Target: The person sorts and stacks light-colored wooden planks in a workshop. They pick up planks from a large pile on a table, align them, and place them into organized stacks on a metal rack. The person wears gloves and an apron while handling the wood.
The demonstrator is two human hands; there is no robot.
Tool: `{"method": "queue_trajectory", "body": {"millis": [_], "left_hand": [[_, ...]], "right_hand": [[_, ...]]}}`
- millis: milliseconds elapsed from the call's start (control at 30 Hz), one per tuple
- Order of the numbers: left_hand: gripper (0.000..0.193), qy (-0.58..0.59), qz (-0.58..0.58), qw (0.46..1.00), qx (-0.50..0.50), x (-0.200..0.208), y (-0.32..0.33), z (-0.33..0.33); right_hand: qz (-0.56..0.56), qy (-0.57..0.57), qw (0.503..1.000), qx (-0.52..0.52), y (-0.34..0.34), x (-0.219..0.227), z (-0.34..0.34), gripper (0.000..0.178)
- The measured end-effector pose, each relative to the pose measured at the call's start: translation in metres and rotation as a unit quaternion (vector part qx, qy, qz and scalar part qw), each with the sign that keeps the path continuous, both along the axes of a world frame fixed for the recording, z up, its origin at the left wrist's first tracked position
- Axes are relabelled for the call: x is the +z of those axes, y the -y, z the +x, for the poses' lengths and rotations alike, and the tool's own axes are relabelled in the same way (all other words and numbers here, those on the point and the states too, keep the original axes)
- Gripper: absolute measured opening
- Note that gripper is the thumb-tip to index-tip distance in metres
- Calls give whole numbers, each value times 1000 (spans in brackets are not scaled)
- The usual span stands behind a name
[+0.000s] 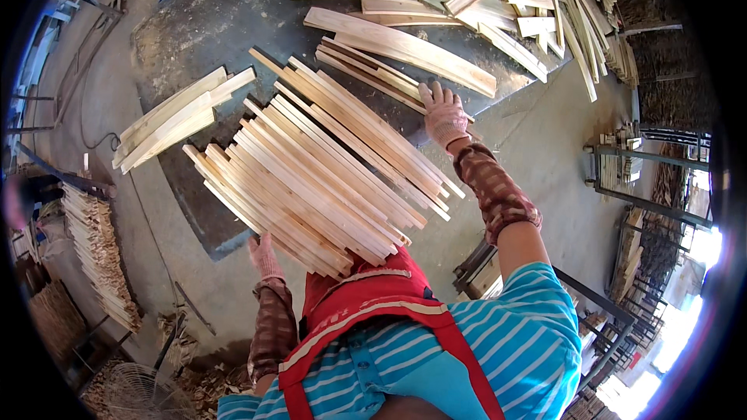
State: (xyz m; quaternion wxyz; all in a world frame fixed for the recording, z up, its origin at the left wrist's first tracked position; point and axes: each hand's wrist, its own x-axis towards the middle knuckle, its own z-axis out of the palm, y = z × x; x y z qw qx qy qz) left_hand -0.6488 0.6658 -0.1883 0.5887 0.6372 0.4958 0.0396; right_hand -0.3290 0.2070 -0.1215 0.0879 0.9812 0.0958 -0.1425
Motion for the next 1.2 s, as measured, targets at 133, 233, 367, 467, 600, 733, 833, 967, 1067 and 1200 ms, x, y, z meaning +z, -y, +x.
{"method": "queue_trajectory", "body": {"millis": [133,233,367,467,600,733,833,967,1067,1200], "left_hand": [[36,0,-57,998,31,16,12,8],[32,-44,-73,994,64,31,13,11],[24,-75,-107,985,110,33,23,3],[41,-69,-138,984,92,24,19,-3],[63,-42,-166,983,63,22,23,0],[79,-57,-108,992,29,20,34,4],[89,-39,10,999,-29,-11,26,-11],[91,14,-11,999,46,13,37,11],[89,70,-34,988,133,-7,31,20],[95,118,-115,979,122,-27,13,13]], "right_hand": [[82,91,992,-1,-5,10,-18,69],[110,-21,992,51,-21,11,-57,60],[331,6,938,103,-45,25,-126,46],[337,81,937,32,-49,28,-147,51],[298,97,947,-67,-39,21,-138,60],[284,-17,951,-122,-44,29,-100,68],[252,-100,951,-146,-63,36,-56,74],[264,-137,948,-115,-97,13,-30,68],[324,-137,932,-86,-100,-11,-42,64],[471,-161,854,-151,-100,-30,-66,58]]}}
